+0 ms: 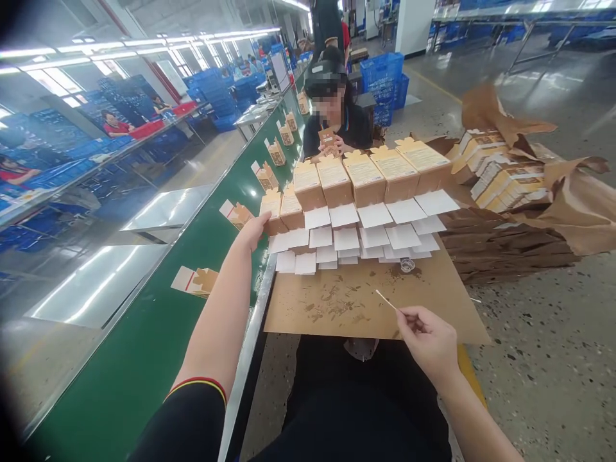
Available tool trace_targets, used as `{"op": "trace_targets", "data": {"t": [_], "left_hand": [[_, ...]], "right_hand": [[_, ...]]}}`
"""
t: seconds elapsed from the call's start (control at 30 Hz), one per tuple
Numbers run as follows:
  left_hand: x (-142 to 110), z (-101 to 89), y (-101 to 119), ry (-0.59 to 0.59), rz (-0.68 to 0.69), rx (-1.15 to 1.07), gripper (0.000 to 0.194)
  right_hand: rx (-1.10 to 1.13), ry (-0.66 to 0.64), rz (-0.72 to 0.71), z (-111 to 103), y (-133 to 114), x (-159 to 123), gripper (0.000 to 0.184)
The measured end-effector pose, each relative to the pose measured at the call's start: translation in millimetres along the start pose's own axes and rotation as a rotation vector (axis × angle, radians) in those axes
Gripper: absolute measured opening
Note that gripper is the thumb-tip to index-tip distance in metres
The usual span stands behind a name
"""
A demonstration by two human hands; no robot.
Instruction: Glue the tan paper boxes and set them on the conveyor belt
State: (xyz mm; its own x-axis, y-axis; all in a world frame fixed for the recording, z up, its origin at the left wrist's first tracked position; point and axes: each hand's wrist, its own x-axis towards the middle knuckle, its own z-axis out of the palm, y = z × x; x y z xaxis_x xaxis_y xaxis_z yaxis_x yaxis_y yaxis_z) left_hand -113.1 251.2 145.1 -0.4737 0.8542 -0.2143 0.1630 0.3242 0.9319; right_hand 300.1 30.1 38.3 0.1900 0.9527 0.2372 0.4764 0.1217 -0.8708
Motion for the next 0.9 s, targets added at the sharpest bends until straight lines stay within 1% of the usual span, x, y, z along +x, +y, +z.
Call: {"op": "trace_targets", "data": {"t": [0.03,0.1,0.2,0.23,0.27,0.3,0.33,0.4,0.43,0.5,0.57,0.6,0.67,0.77,0.83,0.9], "left_hand": [[-6,-2.5,-2,-0.009,0.023,-0.012,0.044],[-23,-16.3,-11,0.016,0.105,-0.076,0.044],[-63,-46.9,-32,0.144,0.293,-0.234,0.052],[-79,-55.5,-42,0.162,0.348,-0.289,0.054],[-96,-61.7,-54,0.145,0.387,-0.343,0.056],[-113,-65.2,-67,0.091,0.404,-0.393,0.059],[-130,-65.6,-82,0.023,0.391,-0.434,0.063],[-159,-58.6,-114,-0.092,0.298,-0.464,0.072],[-171,-52.1,-130,-0.121,0.236,-0.459,0.077],[-188,-36.0,-160,-0.138,0.128,-0.429,0.085],[-196,-19.6,-183,-0.136,0.07,-0.404,0.092],[-198,-12.4,-191,-0.134,0.059,-0.392,0.095],[-198,-1.6,-200,-0.126,0.059,-0.366,0.099],[-195,5.8,-201,-0.123,0.082,-0.335,0.101],[-194,7.2,-199,-0.117,0.087,-0.332,0.1],[-194,8.0,-196,-0.106,0.078,-0.33,0.096]], "right_hand": [[-0.004,0.017,0.006,-3,2,-2,0.059],[-0.005,0.043,0.01,-9,7,-3,0.06],[-0.019,0.072,0.015,-23,13,8,0.056],[-0.048,0.083,0.019,-29,15,15,0.054],[-0.089,0.091,0.022,-34,17,23,0.05],[-0.143,0.097,0.026,-39,18,32,0.046],[-0.202,0.094,0.03,-43,19,41,0.041],[-0.308,0.06,0.04,-50,19,59,0.029],[-0.345,0.035,0.043,-52,19,67,0.023],[-0.389,-0.026,0.036,-54,19,81,0.017],[-0.411,-0.097,0.019,-51,18,92,0.019],[-0.421,-0.135,0.012,-48,18,97,0.022],[-0.448,-0.199,-0.001,-41,19,106,0.026],[-0.495,-0.235,-0.012,-29,22,121,0.032],[-0.511,-0.245,-0.027,-27,24,130,0.034],[-0.516,-0.247,-0.038,-31,24,132,0.035]]}}
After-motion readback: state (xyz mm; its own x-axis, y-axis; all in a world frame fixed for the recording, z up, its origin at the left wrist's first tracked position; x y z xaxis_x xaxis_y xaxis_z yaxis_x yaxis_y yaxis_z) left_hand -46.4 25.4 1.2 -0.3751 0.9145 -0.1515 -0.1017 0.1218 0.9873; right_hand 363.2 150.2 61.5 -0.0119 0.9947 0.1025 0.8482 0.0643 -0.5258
